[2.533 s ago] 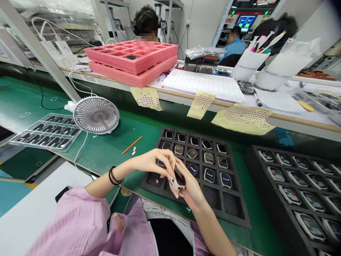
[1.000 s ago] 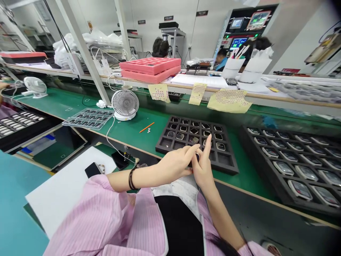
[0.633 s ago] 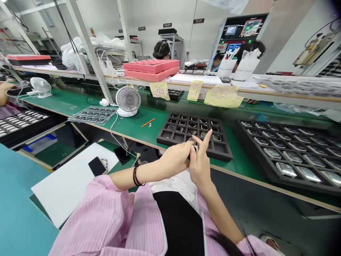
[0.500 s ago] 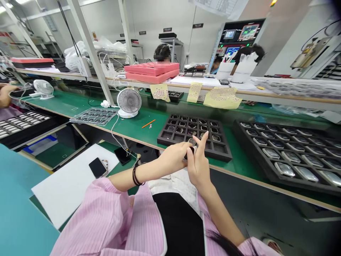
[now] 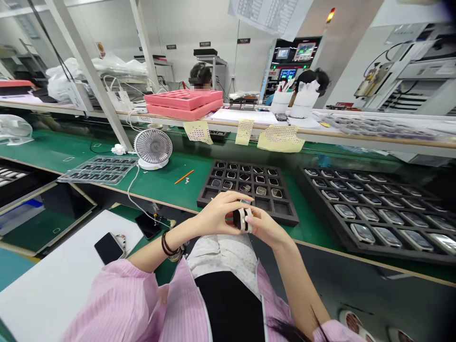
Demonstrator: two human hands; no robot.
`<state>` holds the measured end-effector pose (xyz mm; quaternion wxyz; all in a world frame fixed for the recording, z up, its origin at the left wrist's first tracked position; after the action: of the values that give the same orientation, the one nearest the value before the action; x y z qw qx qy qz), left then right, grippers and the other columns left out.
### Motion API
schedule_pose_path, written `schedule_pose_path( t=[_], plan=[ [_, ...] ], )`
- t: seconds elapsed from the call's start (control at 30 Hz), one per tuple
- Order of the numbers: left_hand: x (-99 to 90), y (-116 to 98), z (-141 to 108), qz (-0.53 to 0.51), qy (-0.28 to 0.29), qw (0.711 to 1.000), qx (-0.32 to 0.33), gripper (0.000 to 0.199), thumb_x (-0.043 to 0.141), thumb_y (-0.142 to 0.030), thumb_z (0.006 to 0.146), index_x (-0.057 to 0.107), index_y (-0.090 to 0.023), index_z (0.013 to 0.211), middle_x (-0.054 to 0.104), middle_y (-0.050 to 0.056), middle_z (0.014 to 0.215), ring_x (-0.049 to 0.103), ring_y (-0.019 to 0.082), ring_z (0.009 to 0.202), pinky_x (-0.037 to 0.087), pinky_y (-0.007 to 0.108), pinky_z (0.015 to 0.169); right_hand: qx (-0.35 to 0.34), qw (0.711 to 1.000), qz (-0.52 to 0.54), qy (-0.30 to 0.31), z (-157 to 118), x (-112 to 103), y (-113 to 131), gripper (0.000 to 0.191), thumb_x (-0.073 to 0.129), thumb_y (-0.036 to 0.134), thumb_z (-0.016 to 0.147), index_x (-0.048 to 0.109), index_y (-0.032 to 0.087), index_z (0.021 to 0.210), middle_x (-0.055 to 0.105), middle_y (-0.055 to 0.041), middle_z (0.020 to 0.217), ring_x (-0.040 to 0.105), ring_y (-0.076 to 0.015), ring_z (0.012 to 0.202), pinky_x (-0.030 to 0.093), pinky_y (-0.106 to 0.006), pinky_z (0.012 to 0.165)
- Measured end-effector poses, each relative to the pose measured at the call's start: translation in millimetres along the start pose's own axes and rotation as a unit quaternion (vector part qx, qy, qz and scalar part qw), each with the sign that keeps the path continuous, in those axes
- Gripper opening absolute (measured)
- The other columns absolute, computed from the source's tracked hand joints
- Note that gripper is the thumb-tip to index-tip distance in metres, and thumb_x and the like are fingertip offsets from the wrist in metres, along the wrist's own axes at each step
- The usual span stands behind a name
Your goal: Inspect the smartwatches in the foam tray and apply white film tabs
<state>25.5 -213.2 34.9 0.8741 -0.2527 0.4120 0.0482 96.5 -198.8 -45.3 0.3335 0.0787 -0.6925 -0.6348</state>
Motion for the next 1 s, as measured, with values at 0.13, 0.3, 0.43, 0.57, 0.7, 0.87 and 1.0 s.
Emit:
schedule_pose_path(
  t=[0.13,0.3,0.43,0.57,0.7,0.87,1.0],
  plan=[
    [7.3,28,4,-0.050,0.016,0.998,-0.043,0.050,0.072,-0.017,0.067,0.062,-0.018,0.116,0.064,0.010,0.124,0.058,0.026,0.114,0.045,0.040,0.100,0.023,0.996,0.086,-0.024,16,-11,-6,0.049,0.079,0.045,0.069,0.066,0.019,0.108,0.074,-0.0093,0.096,0.072,-0.0233,0.087,0.057,-0.031,0.069],
    [17.9,60,10,-0.041,0.049,0.996,-0.062,0.048,0.074,-0.016,0.065,0.064,-0.018,0.112,0.058,0.011,0.132,0.049,0.029,0.126,0.040,0.043,0.105,0.032,0.991,0.114,-0.064,34,-28,-7,0.060,0.079,0.027,0.070,0.055,0.026,0.124,0.072,-0.0042,0.102,0.071,-0.0200,0.090,0.055,-0.024,0.064],
    [23.4,82,17,-0.047,0.065,0.993,-0.082,0.049,0.078,-0.022,0.065,0.065,-0.020,0.112,0.053,0.012,0.139,0.042,0.031,0.133,0.034,0.046,0.111,0.042,0.993,0.098,-0.050,49,-39,-5,0.087,0.082,0.016,0.063,0.043,0.027,0.140,0.073,-0.0031,0.100,0.070,-0.0194,0.091,0.056,-0.027,0.074],
    [26.5,99,27,-0.061,0.078,0.992,-0.082,0.053,0.078,-0.022,0.066,0.064,-0.021,0.117,0.050,0.012,0.143,0.038,0.031,0.137,0.030,0.047,0.114,0.042,0.990,0.106,-0.078,64,-54,-2,0.096,0.082,0.011,0.060,0.039,0.033,0.144,0.069,-0.0027,0.117,0.068,-0.0187,0.096,0.055,-0.031,0.084],
    [30.2,114,36,-0.077,0.088,0.991,-0.069,0.057,0.077,-0.019,0.065,0.063,-0.019,0.121,0.047,0.013,0.145,0.035,0.031,0.140,0.028,0.046,0.115,0.041,0.985,0.128,-0.108,78,-67,-3,0.101,0.083,0.007,0.054,0.042,0.033,0.142,0.065,-0.0026,0.124,0.067,-0.0191,0.100,0.054,-0.032,0.088],
    [33.4,136,47,-0.100,0.104,0.987,-0.073,0.065,0.079,-0.025,0.069,0.056,-0.021,0.130,0.043,0.013,0.148,0.034,0.031,0.140,0.028,0.049,0.116,0.027,0.981,0.133,-0.136,92,-86,-3,0.102,0.085,0.009,0.053,0.041,0.032,0.142,0.071,-0.0023,0.111,0.071,-0.0207,0.091,0.054,-0.039,0.091],
    [26.9,151,57,-0.133,0.109,0.982,-0.079,0.083,0.081,-0.039,0.069,0.043,-0.023,0.142,0.038,0.015,0.151,0.031,0.032,0.142,0.031,0.049,0.114,0.014,0.979,0.134,-0.153,99,-105,-6,0.102,0.087,0.014,0.054,0.040,0.029,0.142,0.075,-0.0036,0.096,0.073,-0.0242,0.088,0.050,-0.048,0.096]
  ],
)
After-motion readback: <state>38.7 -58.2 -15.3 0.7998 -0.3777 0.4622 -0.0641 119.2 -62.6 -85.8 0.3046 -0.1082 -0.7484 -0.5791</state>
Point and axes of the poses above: each hand's wrist, its own z-axis towards the middle knuckle, its own x-axis out of the palm, y = z × x, the point moved 9 cm from there along z, towards the middle knuckle
